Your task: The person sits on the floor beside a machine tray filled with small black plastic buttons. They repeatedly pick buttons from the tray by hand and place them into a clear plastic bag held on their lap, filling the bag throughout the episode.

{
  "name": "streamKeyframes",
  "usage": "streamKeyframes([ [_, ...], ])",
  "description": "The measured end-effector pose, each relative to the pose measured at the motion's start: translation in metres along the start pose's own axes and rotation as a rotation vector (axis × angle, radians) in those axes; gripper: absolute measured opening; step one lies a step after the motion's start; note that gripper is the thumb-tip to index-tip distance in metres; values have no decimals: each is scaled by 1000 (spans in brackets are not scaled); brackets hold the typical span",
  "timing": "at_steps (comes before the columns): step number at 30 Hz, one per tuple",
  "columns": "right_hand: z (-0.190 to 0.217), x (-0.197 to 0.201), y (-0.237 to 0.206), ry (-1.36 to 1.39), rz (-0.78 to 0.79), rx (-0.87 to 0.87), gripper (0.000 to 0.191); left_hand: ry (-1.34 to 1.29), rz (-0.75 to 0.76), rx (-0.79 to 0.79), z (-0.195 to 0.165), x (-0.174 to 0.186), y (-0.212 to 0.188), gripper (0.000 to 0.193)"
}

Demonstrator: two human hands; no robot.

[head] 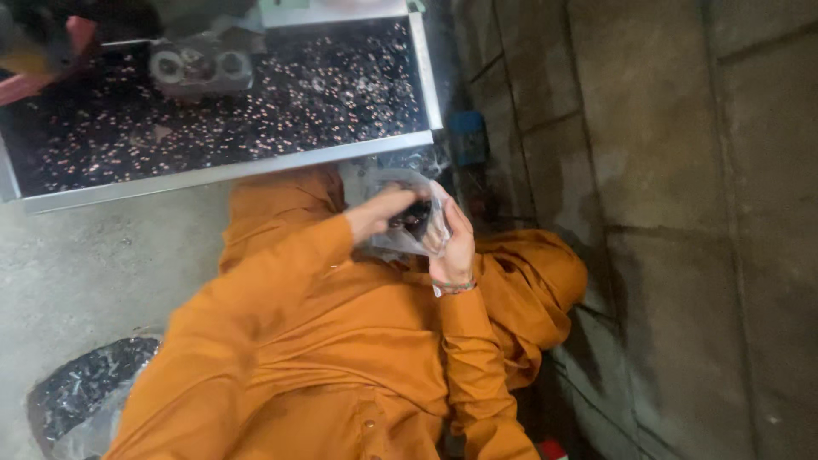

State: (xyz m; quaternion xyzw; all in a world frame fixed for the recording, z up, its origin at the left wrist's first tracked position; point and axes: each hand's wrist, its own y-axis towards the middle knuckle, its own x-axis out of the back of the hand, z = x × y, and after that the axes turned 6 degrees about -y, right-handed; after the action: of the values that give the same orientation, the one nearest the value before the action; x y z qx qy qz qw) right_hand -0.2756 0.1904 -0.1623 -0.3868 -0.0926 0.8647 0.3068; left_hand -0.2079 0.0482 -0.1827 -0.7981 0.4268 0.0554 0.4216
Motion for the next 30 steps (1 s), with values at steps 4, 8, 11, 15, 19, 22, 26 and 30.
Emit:
streamKeyframes([
  [4, 0, 3, 10, 45, -75, -17, 44, -301, -131, -138, 27, -27, 25, 19],
  [8, -8, 2, 11, -22, -39, 10, 47, -166, -219, -156, 41, -38, 32, 30],
  [11, -1, -3, 6, -33, -66, -3, 49, 825, -366, -385, 39, -29, 24, 44],
  [15, 18, -29, 0, -27, -173, -46, 51, 1197, -24, -269, 23, -9, -4, 43],
  [19, 41, -52, -10, -25, -345, -99, 53, 1203, 127, -709, 1, 7, -46, 29],
  [22, 46, -52, -18, -28, -389, -99, 55, 1003, -269, -1030, 1, 28, -76, 26],
  [26, 32, -28, -22, -103, -236, -4, 57, 1061, -749, -1095, 18, 50, -71, 76],
  [30, 24, 8, -20, -91, -113, 62, 54, 788, -322, -868, 24, 52, -36, 37],
])
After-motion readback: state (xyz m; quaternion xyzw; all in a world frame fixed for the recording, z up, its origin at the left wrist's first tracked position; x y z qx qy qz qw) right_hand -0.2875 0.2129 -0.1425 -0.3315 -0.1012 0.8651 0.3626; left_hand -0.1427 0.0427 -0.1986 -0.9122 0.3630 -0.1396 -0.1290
